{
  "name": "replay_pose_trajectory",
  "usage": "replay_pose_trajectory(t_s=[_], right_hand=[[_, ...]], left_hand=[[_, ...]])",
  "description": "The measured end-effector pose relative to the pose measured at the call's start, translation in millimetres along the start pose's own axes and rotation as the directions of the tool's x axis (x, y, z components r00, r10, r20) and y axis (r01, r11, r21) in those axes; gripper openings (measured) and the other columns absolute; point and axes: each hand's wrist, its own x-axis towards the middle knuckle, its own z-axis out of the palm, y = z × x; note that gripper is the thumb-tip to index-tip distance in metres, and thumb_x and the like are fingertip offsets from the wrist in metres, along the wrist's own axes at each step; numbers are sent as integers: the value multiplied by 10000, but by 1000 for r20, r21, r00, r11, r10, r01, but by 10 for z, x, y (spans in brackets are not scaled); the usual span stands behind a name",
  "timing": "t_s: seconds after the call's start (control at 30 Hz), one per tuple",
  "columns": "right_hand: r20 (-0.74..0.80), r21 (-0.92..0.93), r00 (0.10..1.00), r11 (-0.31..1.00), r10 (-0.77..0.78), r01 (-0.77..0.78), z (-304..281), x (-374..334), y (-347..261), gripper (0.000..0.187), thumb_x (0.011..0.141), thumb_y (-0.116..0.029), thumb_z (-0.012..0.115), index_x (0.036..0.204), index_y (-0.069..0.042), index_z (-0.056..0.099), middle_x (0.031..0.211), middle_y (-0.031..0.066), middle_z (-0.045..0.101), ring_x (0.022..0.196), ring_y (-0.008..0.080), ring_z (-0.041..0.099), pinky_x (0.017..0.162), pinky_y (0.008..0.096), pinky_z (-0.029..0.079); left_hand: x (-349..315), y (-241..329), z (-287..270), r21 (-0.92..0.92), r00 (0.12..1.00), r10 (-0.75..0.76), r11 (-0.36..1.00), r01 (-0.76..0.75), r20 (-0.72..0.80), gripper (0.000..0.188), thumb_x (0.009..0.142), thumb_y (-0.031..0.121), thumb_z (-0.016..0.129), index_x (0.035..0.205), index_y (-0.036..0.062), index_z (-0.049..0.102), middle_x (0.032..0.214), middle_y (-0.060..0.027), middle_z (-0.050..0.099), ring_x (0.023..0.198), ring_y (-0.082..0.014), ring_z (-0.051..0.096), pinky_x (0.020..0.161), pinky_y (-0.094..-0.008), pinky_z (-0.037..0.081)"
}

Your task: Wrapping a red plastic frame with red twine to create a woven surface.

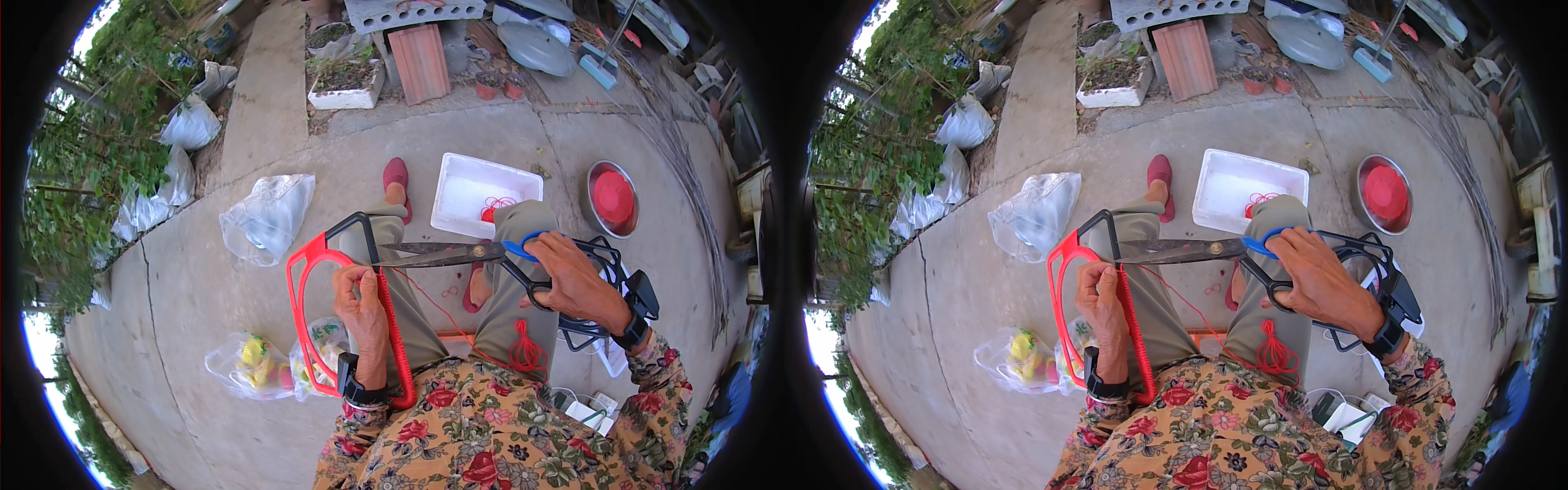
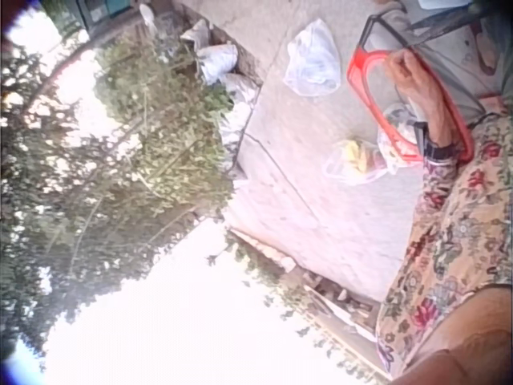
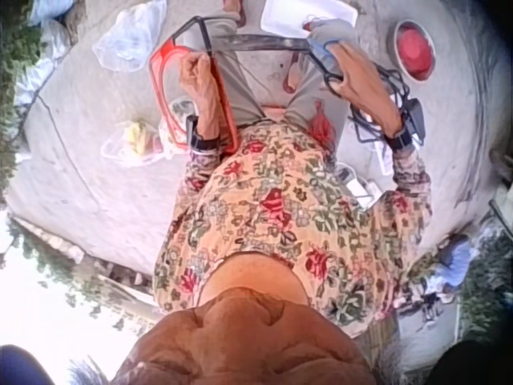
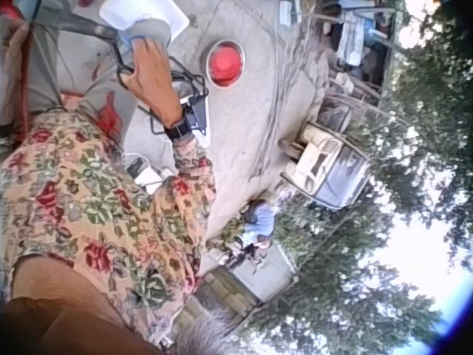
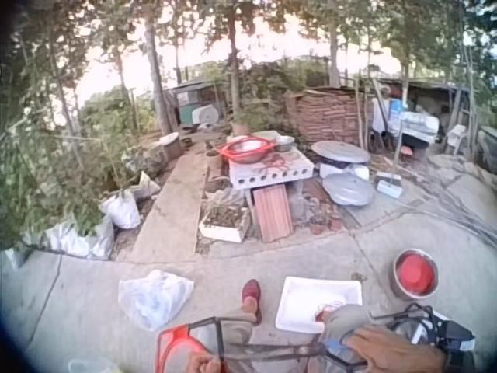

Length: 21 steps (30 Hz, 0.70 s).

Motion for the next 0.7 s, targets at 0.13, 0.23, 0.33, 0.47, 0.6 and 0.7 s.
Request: replay_pose_trajectory(t_s=[0.13, 0.23, 0.33, 0.47, 0.6, 0.7], right_hand=[[-6, -24, 998, 998, -64, 64, 18, -25, 84, 634, 608, -217, 815, 1105, 25, 503, 1024, 162, 508, 997, 344, 475, 874, 405, 394], [-9, -39, 995, 995, -95, 94, 0, -33, 108, 648, 591, -213, 827, 1101, 31, 511, 1025, 166, 506, 996, 352, 475, 876, 406, 396], [-10, -48, 993, 992, -116, 115, -27, -29, 112, 623, 602, -215, 808, 1098, 22, 514, 1015, 152, 502, 992, 336, 475, 872, 401, 395], [-3, -52, 989, 988, -148, 147, -76, 10, 71, 579, 619, -192, 770, 1097, 14, 516, 1005, 138, 495, 984, 318, 472, 865, 400, 395], [-1, -70, 986, 984, -165, 165, -104, 52, 28, 557, 624, -149, 746, 1103, 14, 513, 1003, 137, 495, 982, 316, 473, 871, 400, 393], [16, -92, 988, 983, -156, 157, -111, 55, 31, 548, 623, -113, 729, 1109, 14, 509, 1008, 136, 498, 988, 315, 471, 880, 400, 390]], left_hand=[[11, -75, -21, -81, 1000, -9, 997, 9, -5, 42, 871, 43, 596, 843, 14, 587, 837, 9, 528, 711, -77, 461, 665, -222, 390], [22, -34, -46, -117, 998, -54, 992, 56, 20, 42, 869, 46, 605, 850, 13, 586, 844, 9, 529, 729, -73, 460, 681, -225, 388], [31, -66, -46, -190, 996, -81, 978, 87, 37, 43, 867, 45, 614, 852, 14, 588, 853, 10, 530, 752, -72, 463, 702, -228, 389], [16, -64, -32, -175, 997, -78, 982, 78, 7, 37, 836, 1, 592, 809, -15, 573, 919, -71, 547, 842, -158, 506, 769, -276, 413], [-10, -10, 6, -26, 997, 75, 997, -75, -13, 48, 850, 28, 607, 828, -7, 583, 950, -49, 538, 835, -129, 496, 757, -242, 407], [-27, 54, 27, 68, 997, 71, 995, -70, -12, 37, 832, 18, 598, 844, -9, 576, 1006, -120, 541, 933, -228, 519, 856, -322, 408]])
